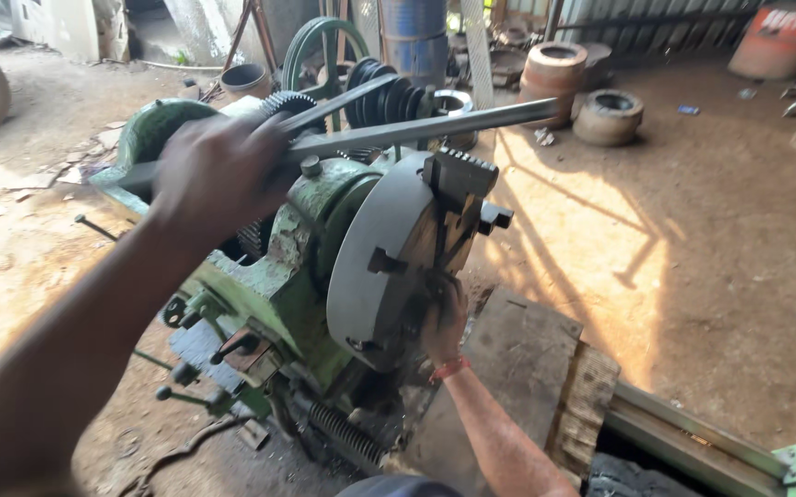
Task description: The person operates a large green metalworking machine by turning a long metal crank handle with both hands. They repeatedly rotate the crank to move a component of the machine, then pause to inspect the part before continuing the cranking motion.
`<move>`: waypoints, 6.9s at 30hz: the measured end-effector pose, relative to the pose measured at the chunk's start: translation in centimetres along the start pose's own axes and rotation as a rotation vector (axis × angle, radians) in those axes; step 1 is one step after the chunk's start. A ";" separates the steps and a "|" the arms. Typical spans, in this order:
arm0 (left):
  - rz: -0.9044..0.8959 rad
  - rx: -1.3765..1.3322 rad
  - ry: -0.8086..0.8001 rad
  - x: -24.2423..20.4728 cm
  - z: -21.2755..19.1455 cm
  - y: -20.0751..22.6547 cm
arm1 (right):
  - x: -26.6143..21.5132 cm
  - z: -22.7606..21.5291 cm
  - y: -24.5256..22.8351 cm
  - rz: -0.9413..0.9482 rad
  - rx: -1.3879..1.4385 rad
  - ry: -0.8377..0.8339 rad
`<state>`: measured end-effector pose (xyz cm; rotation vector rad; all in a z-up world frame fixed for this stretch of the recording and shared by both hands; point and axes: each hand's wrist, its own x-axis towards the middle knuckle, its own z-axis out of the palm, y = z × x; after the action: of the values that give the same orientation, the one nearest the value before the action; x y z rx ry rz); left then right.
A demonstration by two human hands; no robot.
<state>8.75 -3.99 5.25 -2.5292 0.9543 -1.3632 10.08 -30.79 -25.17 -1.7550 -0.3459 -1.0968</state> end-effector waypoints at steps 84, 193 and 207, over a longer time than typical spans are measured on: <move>0.366 -0.394 -0.625 23.6 12.7 0.2 | 15.3 1.2 -0.9 0.139 0.542 -0.221; -0.006 -0.475 -0.787 20.4 12.0 2.5 | 18.6 1.3 -1.9 0.244 0.641 -0.320; 0.066 -0.407 -0.895 14.2 2.8 1.0 | 19.1 0.8 -3.2 0.257 0.575 -0.325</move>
<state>16.07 -13.52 13.37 -2.8528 1.1265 0.0782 18.87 -33.26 -8.12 -1.3995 -0.5553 -0.4596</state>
